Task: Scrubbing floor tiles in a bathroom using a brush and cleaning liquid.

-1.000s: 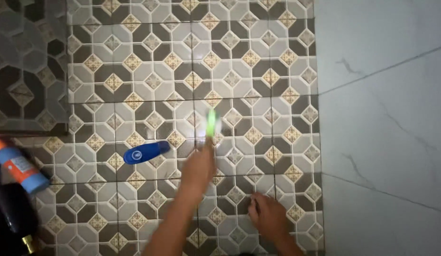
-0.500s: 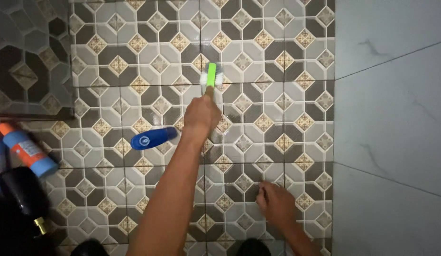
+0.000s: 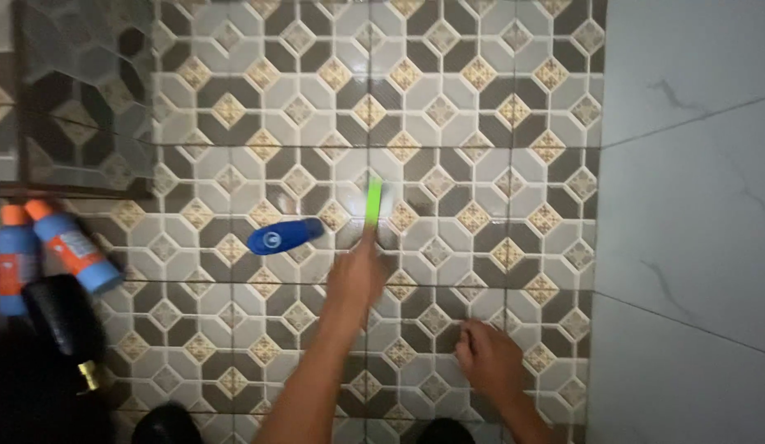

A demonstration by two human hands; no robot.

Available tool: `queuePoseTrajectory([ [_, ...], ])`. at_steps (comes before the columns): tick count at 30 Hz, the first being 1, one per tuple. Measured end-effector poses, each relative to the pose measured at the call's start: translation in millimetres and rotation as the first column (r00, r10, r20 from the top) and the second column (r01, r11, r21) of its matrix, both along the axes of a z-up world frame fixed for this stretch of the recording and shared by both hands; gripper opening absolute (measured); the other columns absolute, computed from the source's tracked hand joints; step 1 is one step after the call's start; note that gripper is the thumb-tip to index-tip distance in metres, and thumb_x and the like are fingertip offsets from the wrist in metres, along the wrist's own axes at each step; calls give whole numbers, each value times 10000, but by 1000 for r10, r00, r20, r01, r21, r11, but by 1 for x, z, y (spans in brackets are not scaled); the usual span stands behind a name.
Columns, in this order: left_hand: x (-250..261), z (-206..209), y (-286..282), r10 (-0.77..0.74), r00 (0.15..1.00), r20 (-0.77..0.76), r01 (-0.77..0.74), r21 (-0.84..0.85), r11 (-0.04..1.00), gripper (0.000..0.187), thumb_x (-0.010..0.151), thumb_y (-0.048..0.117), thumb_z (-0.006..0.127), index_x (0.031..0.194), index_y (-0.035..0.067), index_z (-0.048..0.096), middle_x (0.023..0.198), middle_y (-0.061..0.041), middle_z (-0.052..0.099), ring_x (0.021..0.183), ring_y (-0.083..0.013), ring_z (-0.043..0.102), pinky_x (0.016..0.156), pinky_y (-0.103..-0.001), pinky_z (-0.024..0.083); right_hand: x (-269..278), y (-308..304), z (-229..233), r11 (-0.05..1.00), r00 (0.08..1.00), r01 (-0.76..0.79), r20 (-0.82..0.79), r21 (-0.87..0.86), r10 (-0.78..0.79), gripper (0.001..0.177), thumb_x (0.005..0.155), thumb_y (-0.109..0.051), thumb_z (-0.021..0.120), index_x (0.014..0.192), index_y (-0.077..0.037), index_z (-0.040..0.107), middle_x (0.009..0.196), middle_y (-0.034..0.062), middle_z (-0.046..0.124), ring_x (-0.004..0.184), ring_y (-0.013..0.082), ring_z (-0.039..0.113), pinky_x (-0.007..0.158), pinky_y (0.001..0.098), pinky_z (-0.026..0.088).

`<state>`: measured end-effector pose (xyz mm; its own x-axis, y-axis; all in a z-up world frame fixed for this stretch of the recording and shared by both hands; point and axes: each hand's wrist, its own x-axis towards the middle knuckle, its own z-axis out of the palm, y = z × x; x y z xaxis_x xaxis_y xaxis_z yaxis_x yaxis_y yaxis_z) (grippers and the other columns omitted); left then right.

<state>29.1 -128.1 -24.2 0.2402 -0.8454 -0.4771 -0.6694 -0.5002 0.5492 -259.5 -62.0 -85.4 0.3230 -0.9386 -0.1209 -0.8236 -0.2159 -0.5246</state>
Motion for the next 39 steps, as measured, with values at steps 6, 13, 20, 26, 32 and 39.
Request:
queuePoseTrajectory([
  [6,15,-10,-81,33,992,118,-29,-40,999,562,892,115,463,1452,62,475,965,-308,694,852,-513,689,759,-596,544,-12,5,-10,998,996,-15,-83,69,21,376,792,-281,696,1154,-179,687,806,28,749,675,276,688,619,404,516],
  [13,-40,-1,135,-119,991,67,102,220,970,753,935,122,537,1623,188,237,736,-155,668,592,-330,651,556,-516,522,-4,1,-12,999,997,-18,-78,-44,15,306,827,-249,682,1116,-157,718,838,45,738,697,278,676,624,391,505],
  [20,-14,49,-66,-67,997,-27,70,110,992,437,1036,167,443,1462,109,364,852,-128,620,738,-272,662,676,-472,588,-8,0,1,978,990,-56,-113,199,80,273,878,-281,651,1109,-137,669,852,39,725,708,233,674,659,372,513],
  [26,-18,0,-67,-76,997,14,75,29,997,767,866,62,525,1577,206,274,872,-265,694,742,-480,688,665,-590,507,-3,0,2,997,999,-24,-33,67,26,291,804,-236,684,1076,-134,697,832,41,746,699,271,687,650,400,509],
  [32,-72,4,155,-130,986,-107,158,323,933,773,975,122,473,1647,267,120,1007,-216,723,753,-392,728,700,-577,557,-8,6,-8,1000,999,-24,-31,3,24,252,836,-206,673,1072,-117,688,786,48,746,609,266,662,568,407,495],
  [39,-44,14,-67,-103,993,-53,109,128,986,615,1004,96,491,1590,126,305,1009,-195,671,869,-343,685,759,-479,586,-2,3,7,999,999,-22,-42,45,24,246,817,-218,690,1045,-124,696,802,30,721,661,248,656,611,379,503],
])
